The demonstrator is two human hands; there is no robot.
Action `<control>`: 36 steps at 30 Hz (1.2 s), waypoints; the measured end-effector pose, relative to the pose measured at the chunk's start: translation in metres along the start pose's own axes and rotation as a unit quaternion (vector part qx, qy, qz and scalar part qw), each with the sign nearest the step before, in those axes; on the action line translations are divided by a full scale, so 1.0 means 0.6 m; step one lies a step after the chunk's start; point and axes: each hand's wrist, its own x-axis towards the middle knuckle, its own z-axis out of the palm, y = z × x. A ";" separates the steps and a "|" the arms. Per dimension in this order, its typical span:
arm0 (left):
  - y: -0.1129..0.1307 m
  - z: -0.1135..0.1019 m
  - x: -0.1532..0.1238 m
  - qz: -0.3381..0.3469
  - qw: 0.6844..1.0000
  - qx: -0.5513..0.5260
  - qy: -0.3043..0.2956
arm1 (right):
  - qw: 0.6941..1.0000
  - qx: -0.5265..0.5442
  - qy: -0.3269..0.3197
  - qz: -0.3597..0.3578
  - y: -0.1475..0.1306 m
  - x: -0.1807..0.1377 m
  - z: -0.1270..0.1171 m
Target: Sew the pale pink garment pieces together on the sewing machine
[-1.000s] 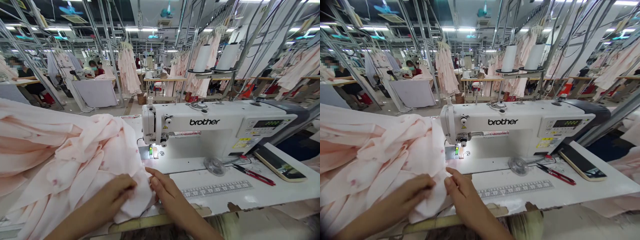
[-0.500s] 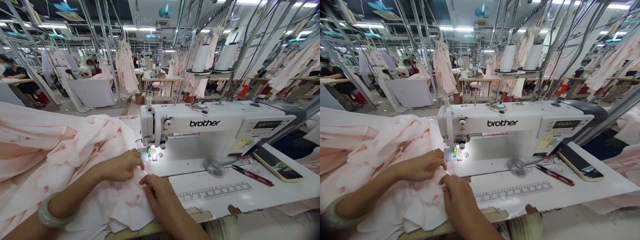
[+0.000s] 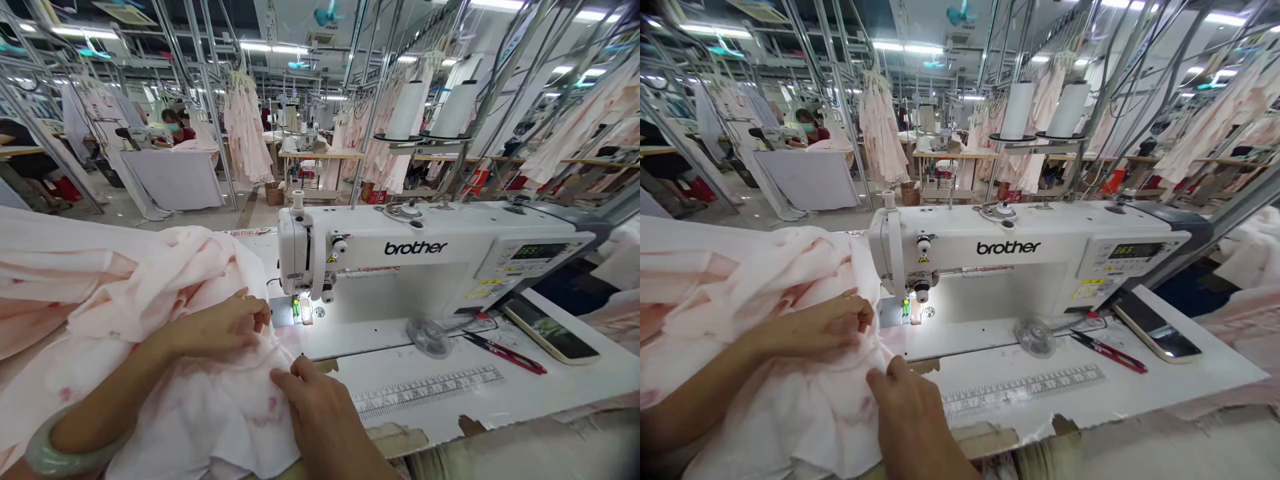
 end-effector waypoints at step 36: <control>-0.020 0.042 -0.001 0.055 0.995 -0.004 0.077 | 0.979 0.199 0.015 0.025 0.009 0.112 -0.057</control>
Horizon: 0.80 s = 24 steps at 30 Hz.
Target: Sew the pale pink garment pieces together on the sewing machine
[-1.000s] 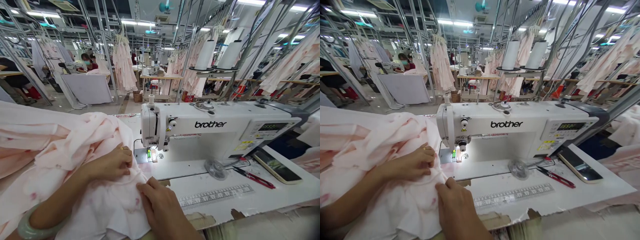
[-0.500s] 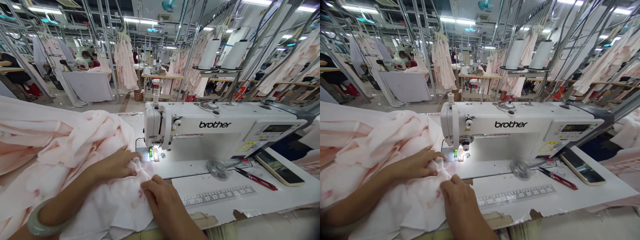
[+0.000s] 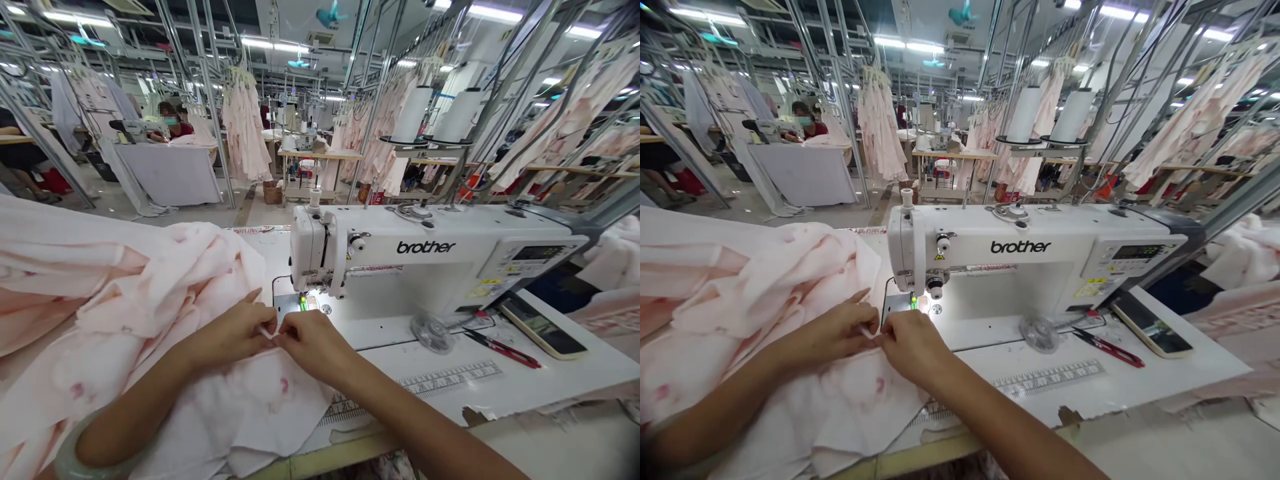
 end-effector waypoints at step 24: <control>0.069 -0.019 -0.034 -0.035 0.984 -0.168 -0.040 | 0.973 0.212 0.091 -0.009 -0.003 -0.114 0.026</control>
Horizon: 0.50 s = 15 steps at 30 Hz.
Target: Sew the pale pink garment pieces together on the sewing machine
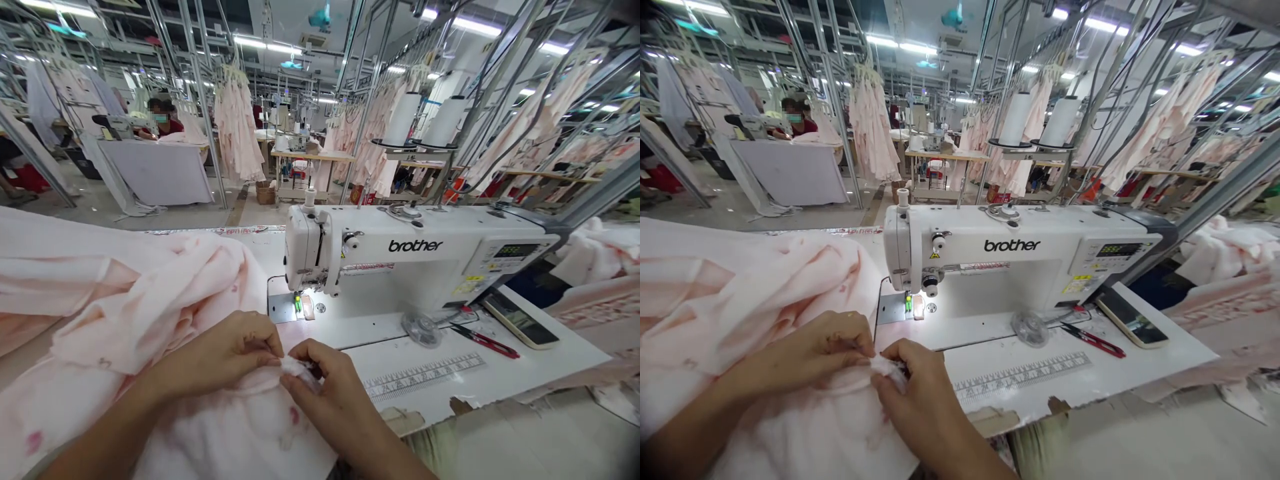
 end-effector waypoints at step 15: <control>-0.010 -0.002 -0.005 0.031 0.999 -0.019 -0.014 | 0.999 0.020 0.024 -0.037 0.016 -0.004 -0.007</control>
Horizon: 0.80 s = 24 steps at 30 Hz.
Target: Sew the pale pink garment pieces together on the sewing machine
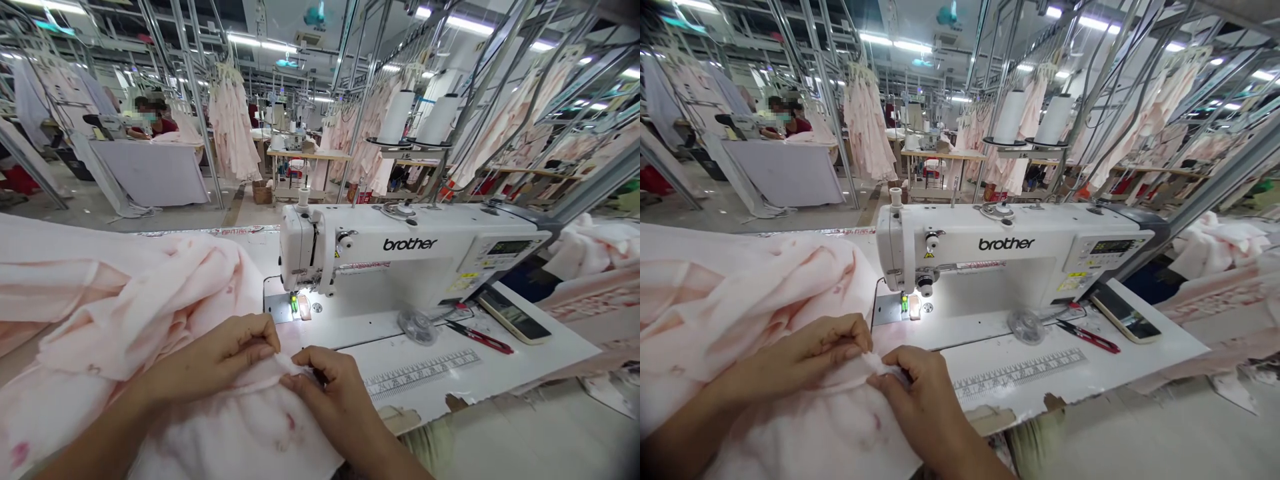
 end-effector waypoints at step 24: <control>-0.030 0.041 0.032 -0.064 0.985 -0.154 -0.036 | 0.991 -0.082 -0.107 -0.012 0.014 0.012 -0.053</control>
